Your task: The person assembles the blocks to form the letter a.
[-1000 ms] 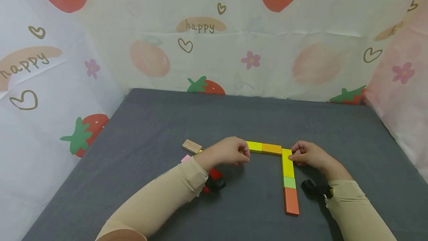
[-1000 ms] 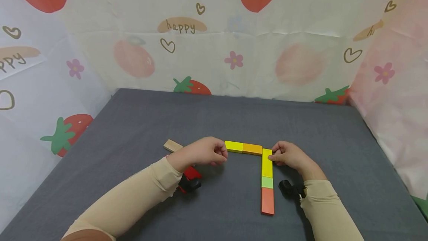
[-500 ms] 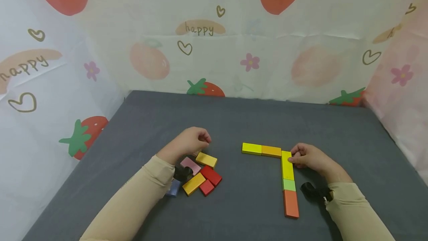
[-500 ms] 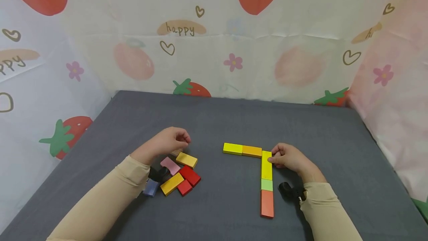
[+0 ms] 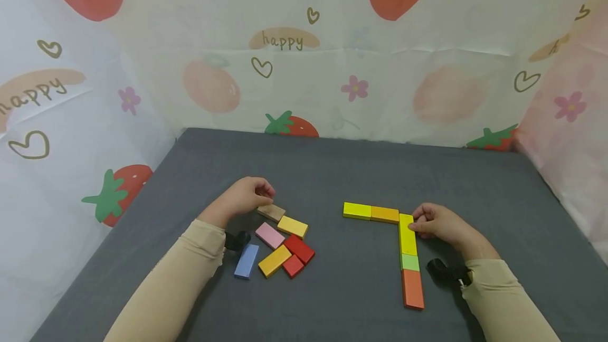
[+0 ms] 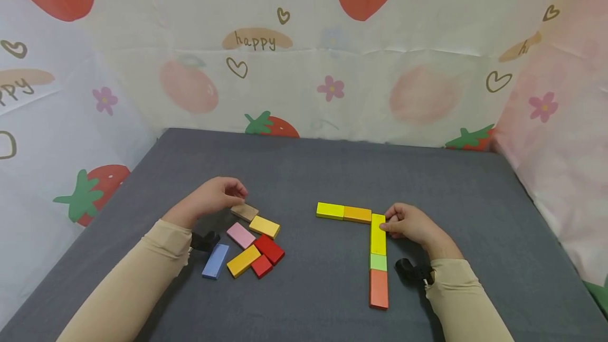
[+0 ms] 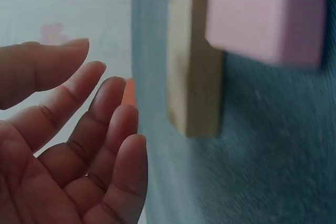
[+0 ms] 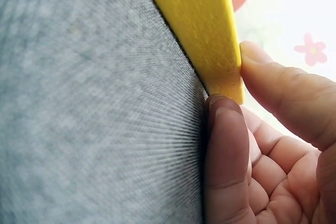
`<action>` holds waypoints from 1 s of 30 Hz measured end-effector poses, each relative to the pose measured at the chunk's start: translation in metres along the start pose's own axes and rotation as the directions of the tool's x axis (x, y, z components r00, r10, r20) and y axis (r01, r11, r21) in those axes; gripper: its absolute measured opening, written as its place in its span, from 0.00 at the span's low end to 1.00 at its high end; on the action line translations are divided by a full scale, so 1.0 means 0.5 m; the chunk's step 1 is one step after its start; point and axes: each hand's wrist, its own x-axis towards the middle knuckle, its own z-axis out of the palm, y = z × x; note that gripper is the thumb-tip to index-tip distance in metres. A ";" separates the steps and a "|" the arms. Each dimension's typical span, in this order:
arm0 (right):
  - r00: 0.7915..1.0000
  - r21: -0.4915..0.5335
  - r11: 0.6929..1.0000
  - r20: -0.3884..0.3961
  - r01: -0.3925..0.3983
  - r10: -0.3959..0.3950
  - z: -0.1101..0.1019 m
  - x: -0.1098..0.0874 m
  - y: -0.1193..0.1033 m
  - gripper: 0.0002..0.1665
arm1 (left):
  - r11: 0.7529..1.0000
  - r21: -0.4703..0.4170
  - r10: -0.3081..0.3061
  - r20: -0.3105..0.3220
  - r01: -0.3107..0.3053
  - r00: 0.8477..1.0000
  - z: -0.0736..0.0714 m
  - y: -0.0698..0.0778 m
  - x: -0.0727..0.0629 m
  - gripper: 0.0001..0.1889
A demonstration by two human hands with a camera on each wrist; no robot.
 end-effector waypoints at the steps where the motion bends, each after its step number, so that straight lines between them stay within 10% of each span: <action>1: 1.000 0.000 1.000 -0.001 0.000 0.000 0.000 0.000 0.000 0.18 | 1.000 0.002 -0.007 0.001 0.007 1.000 0.000 -0.002 0.001 0.10; 30: 1.000 -0.012 1.000 -0.002 -0.021 0.021 -0.001 0.000 -0.005 0.19 | 0.995 0.059 -0.085 0.179 0.076 0.980 0.012 -0.045 0.042 0.07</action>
